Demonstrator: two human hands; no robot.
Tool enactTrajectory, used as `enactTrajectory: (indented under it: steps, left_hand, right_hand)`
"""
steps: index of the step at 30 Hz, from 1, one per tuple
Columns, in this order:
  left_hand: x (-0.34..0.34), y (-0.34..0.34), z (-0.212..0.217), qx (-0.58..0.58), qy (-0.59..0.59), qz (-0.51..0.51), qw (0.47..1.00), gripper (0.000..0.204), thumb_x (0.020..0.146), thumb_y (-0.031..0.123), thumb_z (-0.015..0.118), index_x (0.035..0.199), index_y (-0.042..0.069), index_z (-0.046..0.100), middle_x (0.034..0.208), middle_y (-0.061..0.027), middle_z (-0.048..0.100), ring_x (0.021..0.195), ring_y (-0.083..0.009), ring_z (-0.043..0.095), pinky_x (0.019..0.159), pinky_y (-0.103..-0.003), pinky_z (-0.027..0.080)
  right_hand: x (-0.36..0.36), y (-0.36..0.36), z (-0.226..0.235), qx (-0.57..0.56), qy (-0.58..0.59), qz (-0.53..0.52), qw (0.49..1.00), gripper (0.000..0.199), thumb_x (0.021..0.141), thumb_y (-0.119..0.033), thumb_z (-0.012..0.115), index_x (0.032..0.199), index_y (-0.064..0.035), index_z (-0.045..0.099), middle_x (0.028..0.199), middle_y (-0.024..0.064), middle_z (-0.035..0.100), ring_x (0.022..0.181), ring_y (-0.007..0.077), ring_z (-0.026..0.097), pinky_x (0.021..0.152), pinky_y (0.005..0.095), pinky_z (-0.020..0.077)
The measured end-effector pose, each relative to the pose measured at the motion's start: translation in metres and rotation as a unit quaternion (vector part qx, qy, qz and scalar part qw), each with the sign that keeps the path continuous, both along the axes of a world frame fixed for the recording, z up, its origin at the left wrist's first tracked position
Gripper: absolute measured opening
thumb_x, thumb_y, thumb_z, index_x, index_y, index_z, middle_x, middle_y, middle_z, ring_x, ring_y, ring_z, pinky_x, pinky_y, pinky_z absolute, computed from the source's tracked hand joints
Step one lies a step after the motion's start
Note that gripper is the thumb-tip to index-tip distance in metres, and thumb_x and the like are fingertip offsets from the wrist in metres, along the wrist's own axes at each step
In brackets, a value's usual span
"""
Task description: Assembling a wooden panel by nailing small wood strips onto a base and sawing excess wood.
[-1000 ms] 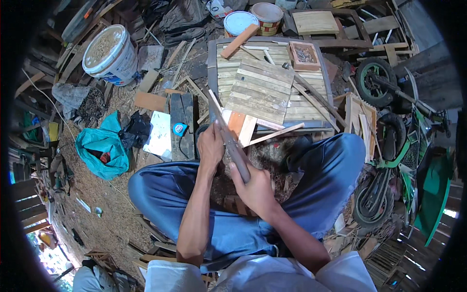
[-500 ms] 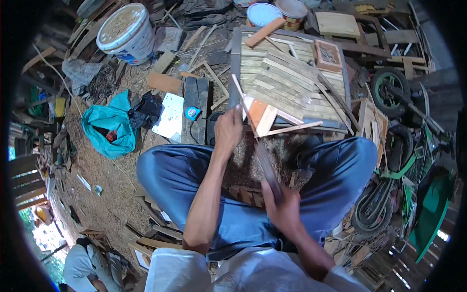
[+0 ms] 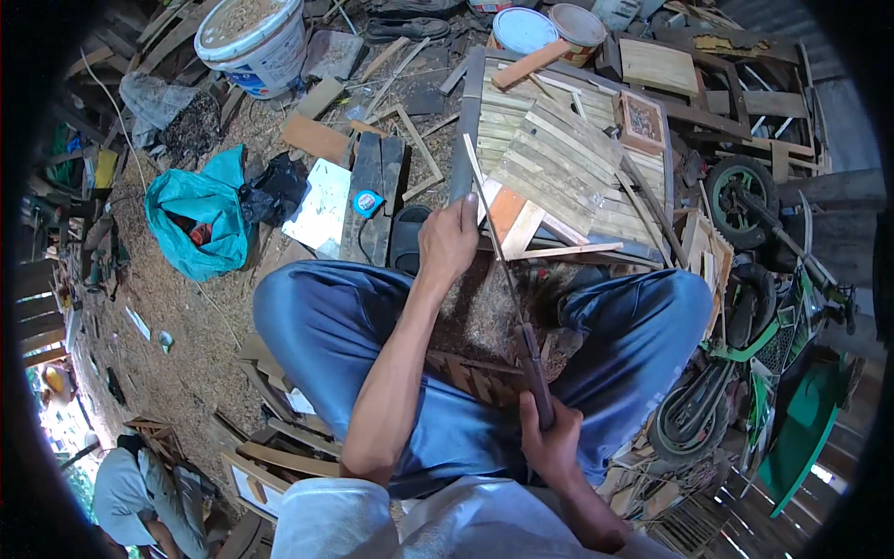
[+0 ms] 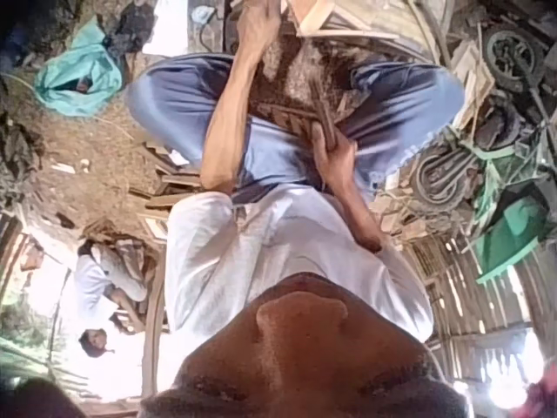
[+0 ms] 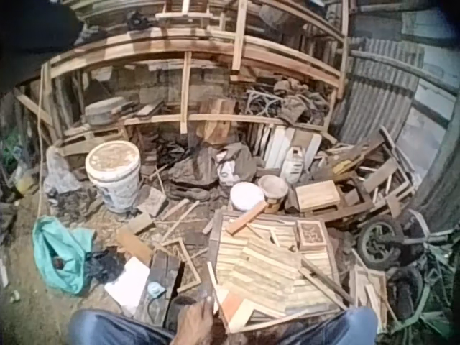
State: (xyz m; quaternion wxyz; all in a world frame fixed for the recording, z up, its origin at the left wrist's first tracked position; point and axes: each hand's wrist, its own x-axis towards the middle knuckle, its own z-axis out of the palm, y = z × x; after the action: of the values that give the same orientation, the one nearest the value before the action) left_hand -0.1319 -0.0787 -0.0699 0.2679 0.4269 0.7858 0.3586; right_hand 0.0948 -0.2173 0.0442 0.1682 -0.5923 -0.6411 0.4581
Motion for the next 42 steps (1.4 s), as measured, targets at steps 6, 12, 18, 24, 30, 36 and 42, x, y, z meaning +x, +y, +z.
enactTrajectory:
  steps: [6,12,18,24,30,36,42]
  left_hand:
    - [-0.013,0.002,-0.014,0.016,-0.043,-0.009,0.999,0.044,0.101,0.036,0.042,0.091,0.001,0.067,0.076,-0.0285,0.063,0.078,-0.0475,0.062,0.070,-0.054,0.047]
    - [-0.006,0.000,-0.019,0.052,-0.007,0.007,0.999,0.044,0.101,0.035,0.041,0.091,-0.001,0.065,0.074,-0.0288,0.061,0.076,-0.0480,0.061,0.067,-0.053,0.046]
    - [-0.005,0.001,-0.020,0.030,-0.061,-0.010,0.998,0.049,0.104,0.035,0.037,0.091,-0.004,0.063,0.070,-0.0268,0.061,0.071,-0.0439,0.063,0.064,-0.046,0.047]
    - [-0.005,-0.004,-0.013,0.085,0.046,-0.005,0.995,0.047,0.104,0.032,0.040,0.089,-0.008,0.060,0.069,-0.0252,0.061,0.061,-0.0339,0.062,0.062,-0.042,0.046]
    - [-0.002,-0.004,-0.009,0.046,-0.068,-0.002,0.997,0.045,0.104,0.030,0.039,0.090,-0.006,0.062,0.071,-0.0248,0.063,0.063,-0.0330,0.063,0.064,-0.044,0.046]
    - [0.000,-0.005,0.000,0.052,0.035,0.004,0.998,0.045,0.103,0.032,0.041,0.089,-0.005,0.062,0.070,-0.0266,0.061,0.069,-0.0425,0.064,0.064,-0.047,0.046]
    - [-0.005,-0.006,-0.010,0.019,-0.048,0.006,0.999,0.046,0.101,0.035,0.042,0.086,-0.003,0.062,0.074,-0.0296,0.060,0.076,-0.0492,0.059,0.066,-0.052,0.045]
  right_hand:
    - [-0.086,0.075,-0.042,0.110,0.083,-0.021,0.990,0.035,0.094,-0.025,0.064,0.074,0.0035,0.061,0.051,0.0158,0.046,0.048,0.0084,0.039,0.043,0.0362,0.0369]
    - [-0.004,-0.003,-0.017,0.110,0.075,0.004,0.991,0.038,0.091,-0.014,0.065,0.122,0.0072,0.060,0.072,0.0219,0.066,0.063,0.0204,0.071,0.061,0.0314,0.0543]
    - [-0.071,0.079,-0.037,0.068,0.014,0.013,0.997,0.024,0.091,-0.021,0.066,0.104,-0.0016,0.069,0.068,0.0228,0.062,0.061,0.0332,0.068,0.052,0.0410,0.0502]
    - [-0.008,-0.004,-0.013,0.078,0.093,-0.034,0.992,0.025,0.086,-0.023,0.069,0.092,0.0007,0.067,0.083,0.0250,0.065,0.072,0.0400,0.066,0.061,0.0454,0.0535]
    - [-0.076,0.089,-0.029,0.052,0.062,-0.004,0.997,0.030,0.093,-0.028,0.061,0.084,0.0007,0.066,0.072,0.0249,0.062,0.067,0.0464,0.061,0.058,0.0492,0.0513]
    - [-0.009,0.003,0.002,0.041,0.112,-0.029,0.992,0.028,0.091,-0.016,0.064,0.112,0.0031,0.065,0.074,0.0253,0.064,0.064,0.0272,0.070,0.060,0.0364,0.0522]
    - [-0.069,0.074,-0.023,0.070,0.069,-0.005,0.995,0.023,0.091,-0.017,0.066,0.081,0.0029,0.066,0.057,0.0169,0.055,0.049,0.0162,0.060,0.050,0.0369,0.0455]
